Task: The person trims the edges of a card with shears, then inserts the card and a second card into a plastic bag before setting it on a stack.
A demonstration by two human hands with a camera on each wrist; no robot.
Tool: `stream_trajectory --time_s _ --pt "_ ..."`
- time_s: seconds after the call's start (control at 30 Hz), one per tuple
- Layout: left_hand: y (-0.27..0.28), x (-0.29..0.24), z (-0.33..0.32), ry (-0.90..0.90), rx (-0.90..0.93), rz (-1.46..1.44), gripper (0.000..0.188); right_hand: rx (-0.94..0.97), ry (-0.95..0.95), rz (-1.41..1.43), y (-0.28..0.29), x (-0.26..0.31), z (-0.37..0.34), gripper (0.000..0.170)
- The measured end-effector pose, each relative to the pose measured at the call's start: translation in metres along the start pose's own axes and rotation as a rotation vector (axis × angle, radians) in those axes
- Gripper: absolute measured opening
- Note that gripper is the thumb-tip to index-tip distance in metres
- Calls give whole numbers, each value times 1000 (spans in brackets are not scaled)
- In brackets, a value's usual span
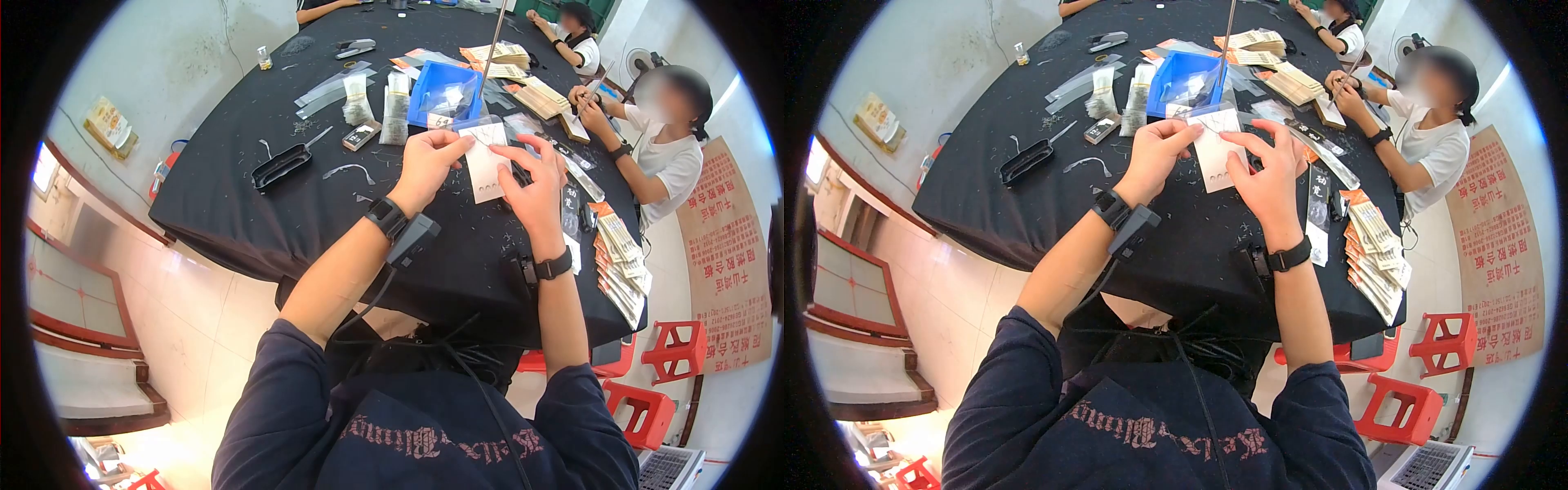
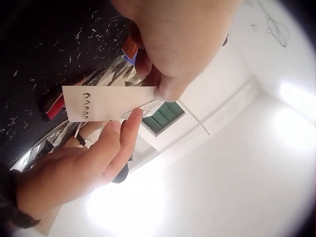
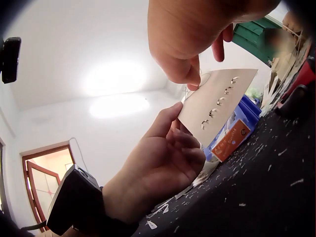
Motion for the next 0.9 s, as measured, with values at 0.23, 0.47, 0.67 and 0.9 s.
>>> stream_trajectory --time_s 0.23,0.47,0.67,0.9 --pt "0 -1 0 -5 7 -10 17 20 61 13 -1 1 0 22" --pt "0 -2 -1 -13 -12 12 17 99 113 20 -3 11 -1 26" --pt "-1 -3 -2 -20 -7 25 18 140 142 66 -4 14 -2 24" --pt "2 1 1 -44 -30 48 18 6 113 17 5 14 3 18"
Point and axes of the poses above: each hand's wrist, its own z-axis towards the middle knuckle, its own y-axis out of the back of the hand, x = y × z, the point moved 3 cm from there along z, towards the middle knuckle, and after that the axes turned 10 degrees about z, right-handed, at the moved point
